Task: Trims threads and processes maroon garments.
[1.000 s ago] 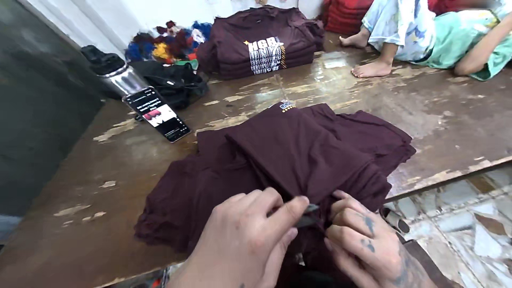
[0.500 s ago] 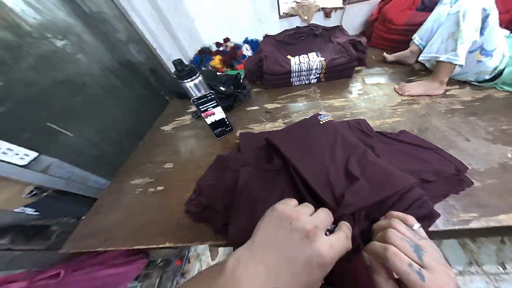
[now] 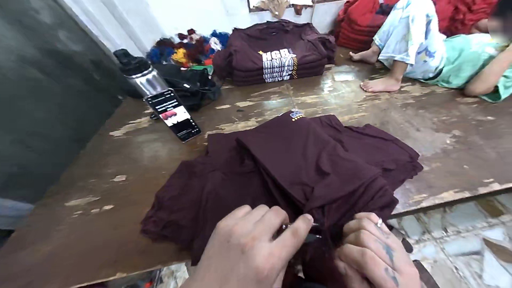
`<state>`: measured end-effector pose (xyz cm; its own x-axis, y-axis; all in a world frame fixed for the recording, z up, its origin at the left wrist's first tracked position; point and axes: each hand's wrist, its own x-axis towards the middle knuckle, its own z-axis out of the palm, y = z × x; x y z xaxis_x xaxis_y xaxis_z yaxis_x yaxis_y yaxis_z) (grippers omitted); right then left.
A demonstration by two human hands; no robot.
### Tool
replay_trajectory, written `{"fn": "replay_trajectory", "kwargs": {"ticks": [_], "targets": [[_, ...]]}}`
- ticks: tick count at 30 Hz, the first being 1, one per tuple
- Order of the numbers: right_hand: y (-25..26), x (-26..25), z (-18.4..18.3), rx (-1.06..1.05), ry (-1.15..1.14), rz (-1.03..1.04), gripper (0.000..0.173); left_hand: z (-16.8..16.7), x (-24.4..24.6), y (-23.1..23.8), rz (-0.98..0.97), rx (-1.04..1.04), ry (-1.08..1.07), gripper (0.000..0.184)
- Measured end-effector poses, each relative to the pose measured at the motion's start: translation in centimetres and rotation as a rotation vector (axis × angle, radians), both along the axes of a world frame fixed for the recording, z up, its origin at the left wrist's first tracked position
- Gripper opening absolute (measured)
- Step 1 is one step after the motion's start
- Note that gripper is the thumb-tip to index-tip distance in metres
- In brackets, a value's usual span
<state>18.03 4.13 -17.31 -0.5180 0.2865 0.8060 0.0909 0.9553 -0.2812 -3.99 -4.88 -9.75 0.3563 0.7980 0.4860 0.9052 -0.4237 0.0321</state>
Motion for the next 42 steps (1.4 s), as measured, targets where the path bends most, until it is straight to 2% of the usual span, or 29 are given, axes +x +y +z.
{"fn": "replay_trajectory", "kwargs": {"ticks": [3,5,7,8,9,10,11,12,14,16,17,18,20,24,25,27,28,29,31,33,35,37,39,40,42], "targets": [[-0.4,-0.2,0.2,-0.018,0.013,0.017,0.017,-0.9,0.7,0.2,-0.014,0.031,0.033,0.030],[-1.0,0.1,0.6,-0.085,0.009,0.138,0.022,-1.3,0.6,0.5,0.043,0.051,-0.028,0.032],[-1.2,1.2,1.3,-0.201,0.001,0.347,0.047,-1.5,0.1,0.6,0.130,0.010,-0.258,0.034],[-0.9,1.8,1.9,-0.220,-0.004,0.386,0.057,-1.9,0.1,0.7,0.166,-0.015,-0.440,0.042],[-0.2,2.2,2.4,-0.213,0.000,0.345,0.057,-2.5,0.3,0.9,0.192,-0.030,-0.619,0.050],[0.7,2.3,3.0,-0.188,-0.016,0.251,0.049,-3.2,0.9,1.2,0.219,-0.053,-0.768,0.052],[1.8,1.8,3.7,-0.155,-0.075,0.155,0.033,-3.8,1.6,1.4,0.232,-0.108,-0.871,0.046],[3.0,0.6,4.2,-0.130,-0.137,0.089,0.020,-4.3,2.4,1.7,0.208,-0.170,-0.948,0.035],[4.8,-2.5,3.4,-0.088,-0.145,0.051,0.024,-5.0,3.8,1.7,-0.002,-0.179,-1.061,0.020],[5.9,-3.6,2.5,-0.153,-0.026,0.150,0.011,-4.9,3.8,1.1,-0.326,-0.147,-1.175,0.020],[6.3,-3.3,2.5,-0.228,0.014,0.228,0.016,-4.5,3.5,0.8,-0.413,-0.130,-1.226,0.021],[6.7,-2.9,2.5,-0.302,0.033,0.307,0.020,-4.1,3.2,0.6,-0.401,-0.095,-1.225,0.020],[7.4,-2.2,2.3,-0.390,0.028,0.425,0.024,-3.5,2.9,0.8,-0.212,-0.019,-1.141,0.020],[7.8,-2.1,2.1,-0.451,0.025,0.505,0.029,-3.6,3.9,2.9,0.103,-0.022,-0.811,0.048],[7.7,-2.1,2.1,-0.462,0.025,0.508,0.029,-3.8,4.4,3.2,0.136,-0.026,-0.716,0.046],[7.7,-2.1,2.0,-0.471,0.022,0.502,0.027,-4.1,5.1,3.1,0.074,0.001,-0.612,0.020],[7.6,-2.1,1.9,-0.468,0.018,0.499,0.027,-4.1,5.0,2.5,-0.021,-0.014,-0.618,0.015],[7.6,-2.1,1.9,-0.456,0.011,0.493,0.026,-3.6,4.6,1.5,-0.144,-0.066,-0.653,0.018],[7.1,-2.2,2.1,-0.382,-0.037,0.449,0.026,-1.9,3.2,-0.4,-0.411,-0.234,-0.724,0.029],[7.1,-1.6,3.0,-0.214,-0.129,0.287,0.027,-0.9,1.7,-1.3,-0.552,-0.346,-0.747,0.045],[8.8,-0.1,3.8,-0.068,-0.150,-0.032,0.027,-1.7,0.9,-1.9,-0.467,-0.301,-0.773,0.048],[10.6,0.9,4.4,0.032,-0.129,-0.287,0.035,-3.2,0.6,-2.4,-0.324,-0.190,-0.887,0.041],[8.2,-0.4,5.1,0.120,-0.193,-0.231,0.049,-3.7,0.2,-2.0,-0.218,-0.059,-1.024,0.036],[5.6,-1.7,4.3,0.152,-0.258,-0.111,0.049,-3.5,0.1,-1.7,-0.183,-0.015,-1.096,0.033],[0.2,-2.9,1.7,0.103,-0.393,0.280,0.041,-3.3,0.0,-1.0,-0.158,0.044,-1.245,0.028]]}}
